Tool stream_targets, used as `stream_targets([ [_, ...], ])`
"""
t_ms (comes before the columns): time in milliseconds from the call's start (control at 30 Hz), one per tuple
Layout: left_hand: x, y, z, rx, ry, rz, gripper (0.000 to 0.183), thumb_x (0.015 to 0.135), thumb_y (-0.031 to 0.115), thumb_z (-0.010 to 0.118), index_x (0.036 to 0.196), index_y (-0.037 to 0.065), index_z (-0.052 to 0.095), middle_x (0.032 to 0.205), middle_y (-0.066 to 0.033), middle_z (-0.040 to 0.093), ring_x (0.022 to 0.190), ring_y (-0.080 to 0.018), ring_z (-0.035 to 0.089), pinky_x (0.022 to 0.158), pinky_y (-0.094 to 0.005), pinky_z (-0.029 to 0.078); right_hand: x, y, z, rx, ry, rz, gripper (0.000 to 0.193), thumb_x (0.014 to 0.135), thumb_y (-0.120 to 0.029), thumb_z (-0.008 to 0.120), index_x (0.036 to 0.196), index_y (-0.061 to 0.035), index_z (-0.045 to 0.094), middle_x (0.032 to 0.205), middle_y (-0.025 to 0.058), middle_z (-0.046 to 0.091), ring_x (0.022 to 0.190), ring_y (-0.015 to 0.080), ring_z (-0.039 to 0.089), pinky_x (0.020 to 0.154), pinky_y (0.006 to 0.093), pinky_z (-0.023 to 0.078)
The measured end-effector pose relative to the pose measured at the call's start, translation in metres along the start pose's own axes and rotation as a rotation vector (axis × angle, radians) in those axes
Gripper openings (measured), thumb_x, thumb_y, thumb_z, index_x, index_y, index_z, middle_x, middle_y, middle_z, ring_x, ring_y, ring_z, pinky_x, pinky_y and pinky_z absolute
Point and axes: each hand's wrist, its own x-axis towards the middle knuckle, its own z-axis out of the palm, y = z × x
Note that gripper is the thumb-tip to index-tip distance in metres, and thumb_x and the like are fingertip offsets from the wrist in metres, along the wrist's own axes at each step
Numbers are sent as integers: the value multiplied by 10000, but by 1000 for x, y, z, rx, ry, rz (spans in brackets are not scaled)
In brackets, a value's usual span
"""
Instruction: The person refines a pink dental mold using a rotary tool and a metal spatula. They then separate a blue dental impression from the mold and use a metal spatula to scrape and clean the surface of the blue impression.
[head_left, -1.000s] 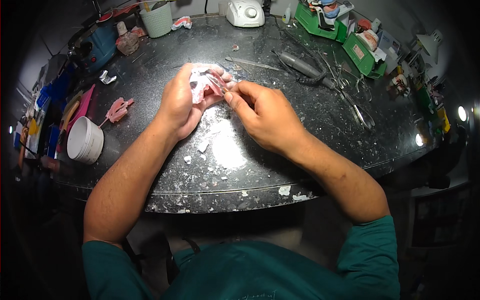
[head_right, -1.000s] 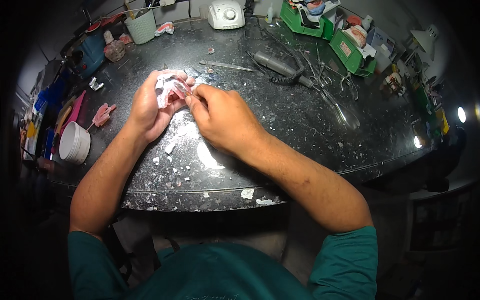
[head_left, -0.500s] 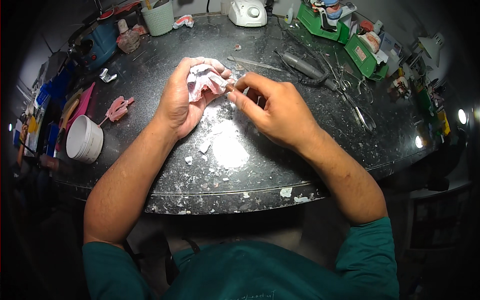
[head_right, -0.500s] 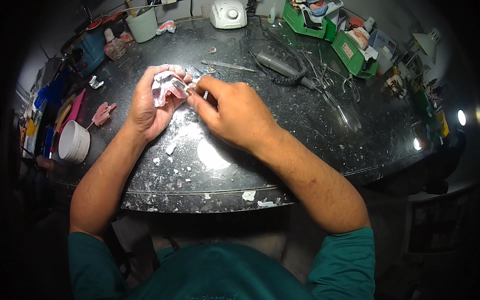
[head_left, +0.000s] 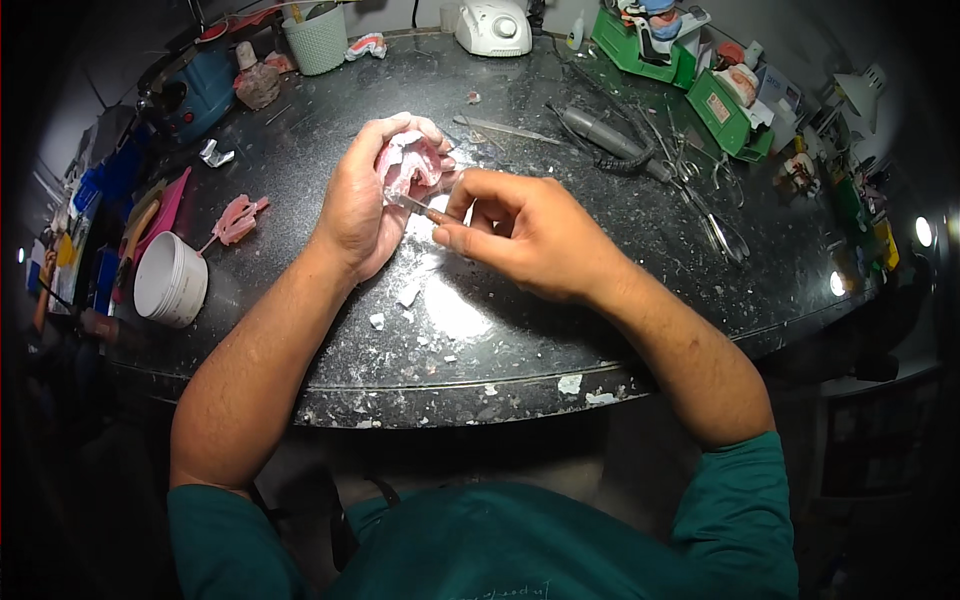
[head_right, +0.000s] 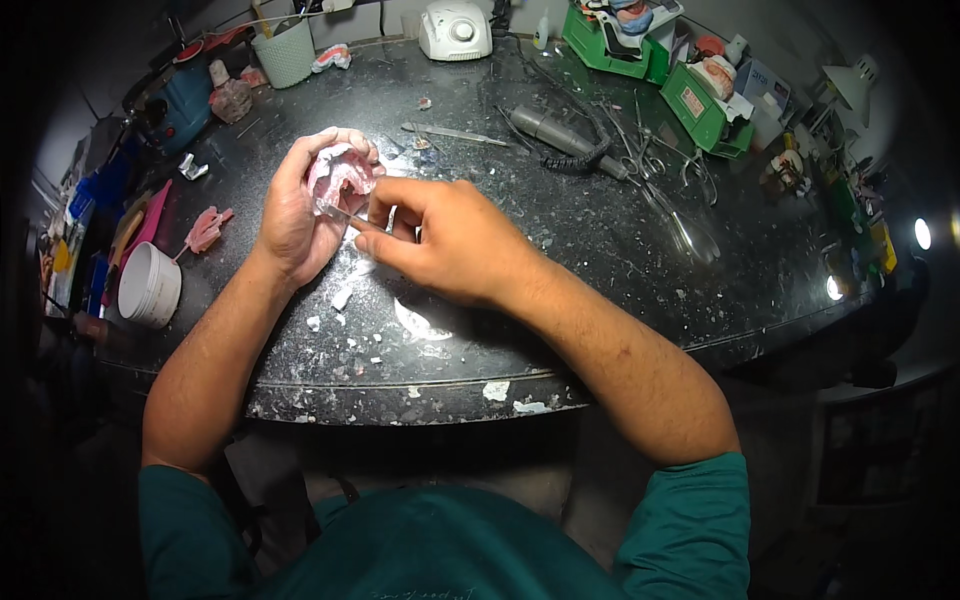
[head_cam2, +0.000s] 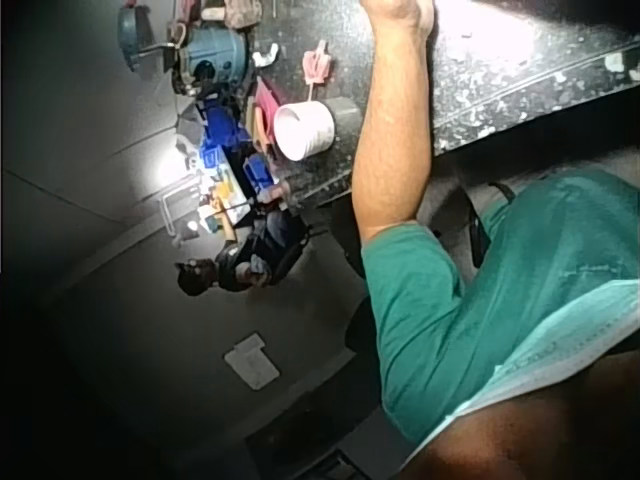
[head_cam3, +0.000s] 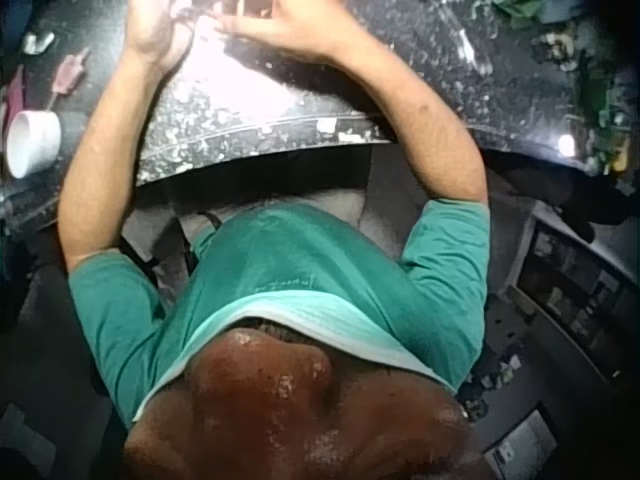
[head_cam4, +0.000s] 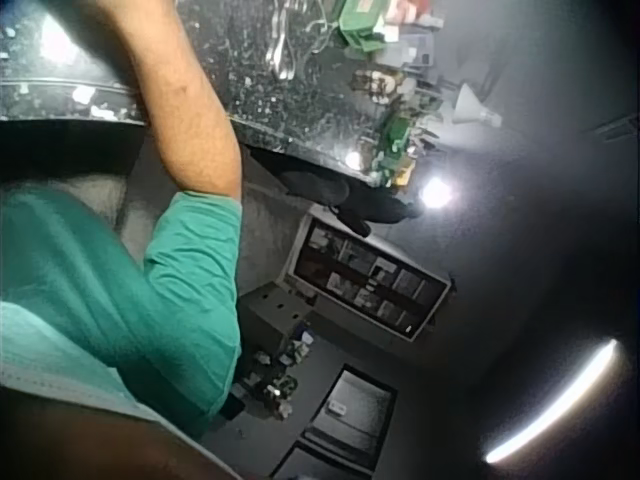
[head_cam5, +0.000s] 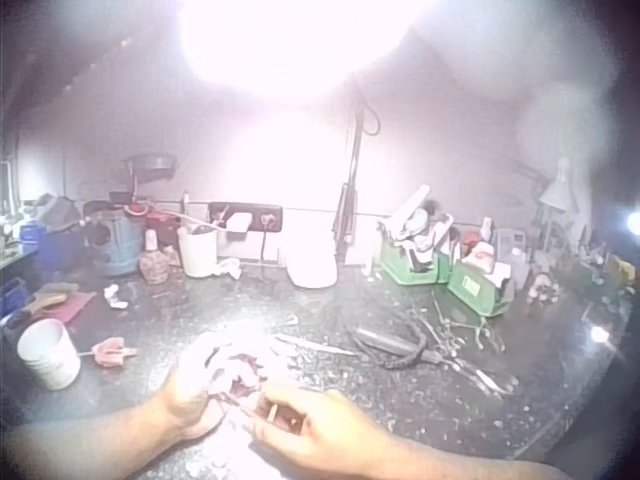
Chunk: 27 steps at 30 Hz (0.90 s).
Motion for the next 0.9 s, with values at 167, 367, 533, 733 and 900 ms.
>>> stream_targets([
  [167, 2, -4, -9, -80, 21, 6, 321, 1052, 282, 445, 1051, 18, 626, 1003, -101, 655, 965, -208, 637, 949, -365, 490, -3, -7, 9, -52, 155, -81, 217, 900, -228, 696, 1016, -52, 642, 738, 165, 697, 672, 327, 713, 615, 422, 545],
  [367, 3, -4, -12, -105, -23, -1, 322, 1054, 280, 447, 1074, 12, 623, 1031, -111, 660, 983, -214, 637, 957, -367, 494, -4, -9, 6, -142, 163, -99, 247, 904, -245, 693, 1071, -71, 645, 765, 172, 707, 673, 354, 711, 634, 441, 555],
  [533, 4, -7, -17, -101, -43, -2, 333, 1056, 290, 443, 1098, 12, 622, 1041, -115, 663, 973, -225, 640, 952, -367, 503, -3, -13, 4, -52, 94, -42, 237, 894, -263, 713, 1017, -67, 660, 776, 153, 706, 710, 316, 711, 676, 415, 556],
  [733, -1, 4, 1, -148, 71, -104, 387, 1050, 365, 427, 1052, 23, 608, 987, -110, 657, 919, -220, 642, 924, -427, 544, 0, 11, -15, 74, 114, -55, 245, 889, -270, 762, 923, -53, 653, 631, 23, 591, 556, 100, 538, 534, 284, 422],
  [900, -2, 6, -4, -158, 111, -103, 445, 968, 437, 518, 1056, 11, 612, 974, -128, 641, 886, -258, 652, 944, -521, 548, 5, 9, -21, 121, 185, -16, 179, 924, -193, 751, 960, -46, 656, 669, -40, 564, 610, 32, 482, 548, 230, 358],
])
